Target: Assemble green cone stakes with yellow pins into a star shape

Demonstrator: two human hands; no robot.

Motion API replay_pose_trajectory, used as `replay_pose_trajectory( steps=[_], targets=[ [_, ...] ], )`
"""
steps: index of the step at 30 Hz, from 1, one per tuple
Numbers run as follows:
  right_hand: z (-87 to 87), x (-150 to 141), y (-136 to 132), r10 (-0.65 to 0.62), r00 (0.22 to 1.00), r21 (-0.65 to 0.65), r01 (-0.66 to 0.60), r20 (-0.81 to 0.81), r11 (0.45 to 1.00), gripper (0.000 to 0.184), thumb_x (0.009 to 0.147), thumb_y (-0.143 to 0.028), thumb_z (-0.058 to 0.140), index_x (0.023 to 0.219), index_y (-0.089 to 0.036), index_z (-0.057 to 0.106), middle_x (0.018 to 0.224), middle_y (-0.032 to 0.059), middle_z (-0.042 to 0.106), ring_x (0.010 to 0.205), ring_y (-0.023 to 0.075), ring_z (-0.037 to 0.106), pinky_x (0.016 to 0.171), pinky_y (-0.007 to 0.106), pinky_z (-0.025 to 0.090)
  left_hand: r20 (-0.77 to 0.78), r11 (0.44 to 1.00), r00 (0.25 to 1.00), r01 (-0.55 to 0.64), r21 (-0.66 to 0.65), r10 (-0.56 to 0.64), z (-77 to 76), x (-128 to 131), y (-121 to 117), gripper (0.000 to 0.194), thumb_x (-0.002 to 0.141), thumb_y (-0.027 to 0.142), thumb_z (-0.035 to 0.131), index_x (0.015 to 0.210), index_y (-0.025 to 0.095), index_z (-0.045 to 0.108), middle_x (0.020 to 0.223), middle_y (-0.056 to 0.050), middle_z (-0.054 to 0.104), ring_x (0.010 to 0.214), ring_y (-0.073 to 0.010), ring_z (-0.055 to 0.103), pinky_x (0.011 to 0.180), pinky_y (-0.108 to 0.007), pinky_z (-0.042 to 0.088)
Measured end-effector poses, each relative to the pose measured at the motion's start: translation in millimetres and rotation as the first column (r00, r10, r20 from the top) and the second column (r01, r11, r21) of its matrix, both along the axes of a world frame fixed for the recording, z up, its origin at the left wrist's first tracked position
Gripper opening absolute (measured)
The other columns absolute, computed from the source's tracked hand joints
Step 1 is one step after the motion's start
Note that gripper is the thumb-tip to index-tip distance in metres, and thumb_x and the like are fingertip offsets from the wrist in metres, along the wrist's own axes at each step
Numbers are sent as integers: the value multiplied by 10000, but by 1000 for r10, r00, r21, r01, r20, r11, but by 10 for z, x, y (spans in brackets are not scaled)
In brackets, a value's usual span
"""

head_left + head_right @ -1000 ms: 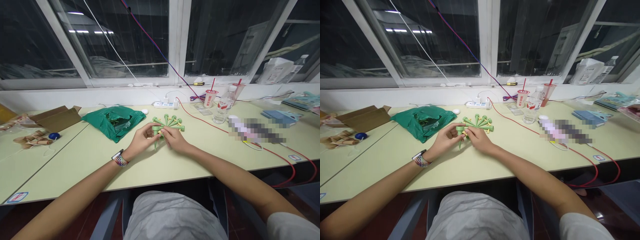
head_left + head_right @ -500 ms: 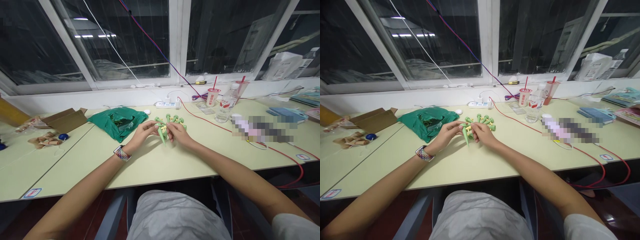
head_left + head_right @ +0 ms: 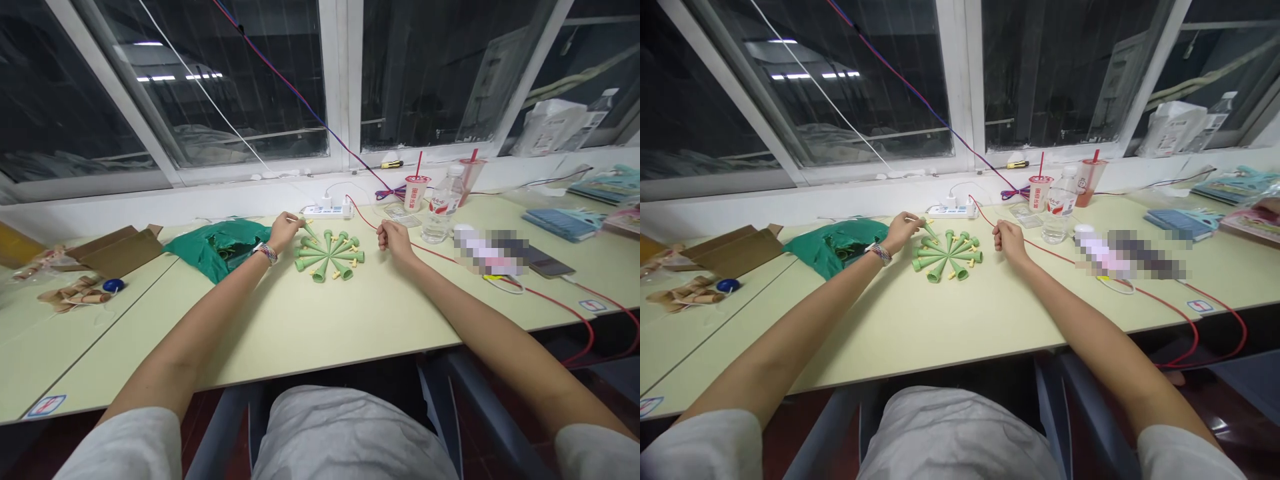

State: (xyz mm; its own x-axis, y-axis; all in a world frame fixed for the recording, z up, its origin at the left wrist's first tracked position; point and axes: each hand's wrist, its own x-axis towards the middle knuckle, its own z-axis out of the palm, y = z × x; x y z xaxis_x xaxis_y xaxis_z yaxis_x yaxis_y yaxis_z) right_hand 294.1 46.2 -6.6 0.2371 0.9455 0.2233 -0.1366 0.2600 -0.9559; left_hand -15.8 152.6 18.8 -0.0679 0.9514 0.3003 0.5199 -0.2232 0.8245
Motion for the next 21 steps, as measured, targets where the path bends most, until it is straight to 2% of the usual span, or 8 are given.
replay_pose_trajectory(
  steps=[3, 6, 13, 21],
  targets=[
    [18, -22, -2, 4, 1000, -21, -4, 5, 1000, 421, 1003, -452, 610, 673, -198, 547, 483, -40, 502, 392, 82, 451, 402, 192, 369, -49, 999, 999, -25, -34, 24, -64, 35, 56, 318, 776, 400, 761, 972, 185, 632, 1017, -130, 799, 880, -243, 722, 826, -354, 538],
    [43, -75, -35, 45, 998, -14, -45, 31, 999, 408, 1008, -437, 605, 683, -194, 567, 484, -38, 517, 392, 83, 465, 405, 188, 384, -105, 997, 994, -28, -77, 19, -107, 88, 56, 255, 777, 413, 742, 877, 192, 662, 987, -117, 809, 892, -261, 729, 795, -344, 544],
    [78, -124, -80, 88, 996, -15, -87, 32, 996, 388, 1020, -381, 574, 681, -192, 579, 473, -41, 518, 382, 86, 457, 404, 194, 399, -244, 992, 969, -56, -111, 28, -115, 192, 65, 216, 786, 382, 688, 682, 193, 691, 788, -105, 779, 818, -283, 712, 752, -354, 532],
    [53, -143, -68, 104, 994, -11, -103, 40, 995, 355, 1011, -329, 559, 689, -185, 597, 476, -38, 521, 386, 92, 468, 401, 199, 398, -307, 994, 952, -49, -100, 16, -164, 211, 83, 226, 786, 389, 665, 700, 189, 725, 798, -110, 773, 848, -289, 721, 766, -348, 536]
  ],
)
